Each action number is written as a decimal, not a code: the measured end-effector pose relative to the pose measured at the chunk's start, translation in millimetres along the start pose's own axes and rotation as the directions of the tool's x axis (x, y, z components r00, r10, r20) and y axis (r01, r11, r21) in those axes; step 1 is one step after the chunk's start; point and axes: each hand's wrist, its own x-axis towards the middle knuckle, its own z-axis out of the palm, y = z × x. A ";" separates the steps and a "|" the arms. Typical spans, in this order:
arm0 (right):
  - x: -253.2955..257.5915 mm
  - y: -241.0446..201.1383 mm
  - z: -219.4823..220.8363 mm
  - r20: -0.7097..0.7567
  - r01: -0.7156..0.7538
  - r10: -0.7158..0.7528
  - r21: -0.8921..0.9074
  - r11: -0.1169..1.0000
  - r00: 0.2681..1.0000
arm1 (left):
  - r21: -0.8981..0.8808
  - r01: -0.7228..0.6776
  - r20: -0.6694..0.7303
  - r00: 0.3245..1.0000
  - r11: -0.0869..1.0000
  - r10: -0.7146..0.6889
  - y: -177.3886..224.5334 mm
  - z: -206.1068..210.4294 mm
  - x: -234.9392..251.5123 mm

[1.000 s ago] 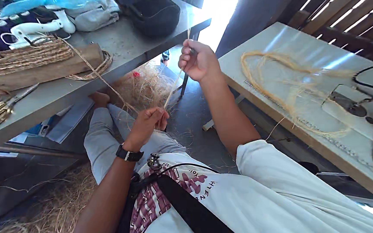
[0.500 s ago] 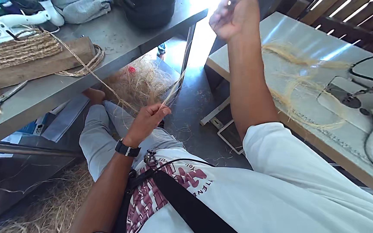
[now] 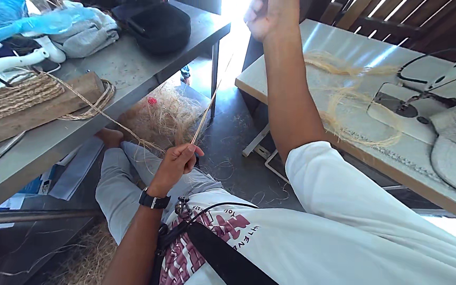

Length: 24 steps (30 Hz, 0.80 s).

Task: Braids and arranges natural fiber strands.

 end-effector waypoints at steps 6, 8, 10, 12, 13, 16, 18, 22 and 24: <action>22.7 7.4 -19.1 -0.086 0.072 -0.093 -0.222 0.972 0.992 | 0.066 -0.047 -0.075 0.996 0.997 0.051 3.6 7.5 -2.1; 28.3 2.2 -27.5 -0.124 0.017 -0.051 -0.258 0.966 0.991 | 0.071 -0.051 -0.082 0.995 0.996 0.057 5.0 8.3 -3.2; 29.1 -5.1 -31.3 -0.124 -0.050 0.023 -0.219 0.974 0.992 | 0.066 -0.047 -0.080 0.995 0.997 0.052 4.5 7.1 -3.5; 30.4 -13.6 -34.7 -0.111 -0.098 0.080 -0.169 0.981 0.991 | 0.023 -0.028 -0.077 0.997 0.999 0.030 -0.2 4.4 -3.1; 31.4 -17.3 -36.3 -0.108 -0.114 0.099 -0.138 0.984 0.989 | -0.004 -0.020 -0.084 0.996 1.000 0.020 -2.6 3.0 -2.4; 30.8 -26.7 -39.0 -0.113 -0.119 0.109 -0.090 0.989 0.988 | -0.088 -0.038 -0.135 0.991 0.995 0.025 -2.4 -1.8 -1.9; 32.7 -29.3 -43.9 -0.128 -0.105 0.089 -0.126 0.986 0.988 | -0.149 -0.091 -0.200 0.978 0.985 0.060 4.0 -5.8 -3.9; 48.3 -5.5 -66.1 -0.213 -0.127 0.035 -0.434 0.892 0.976 | -0.322 -0.242 -0.377 0.920 0.915 0.111 20.1 -15.1 -12.1; 54.8 19.5 -88.3 -0.188 -0.172 0.040 -0.766 0.619 0.981 | -0.365 -0.301 -0.462 0.880 0.881 0.109 25.4 -18.0 -13.9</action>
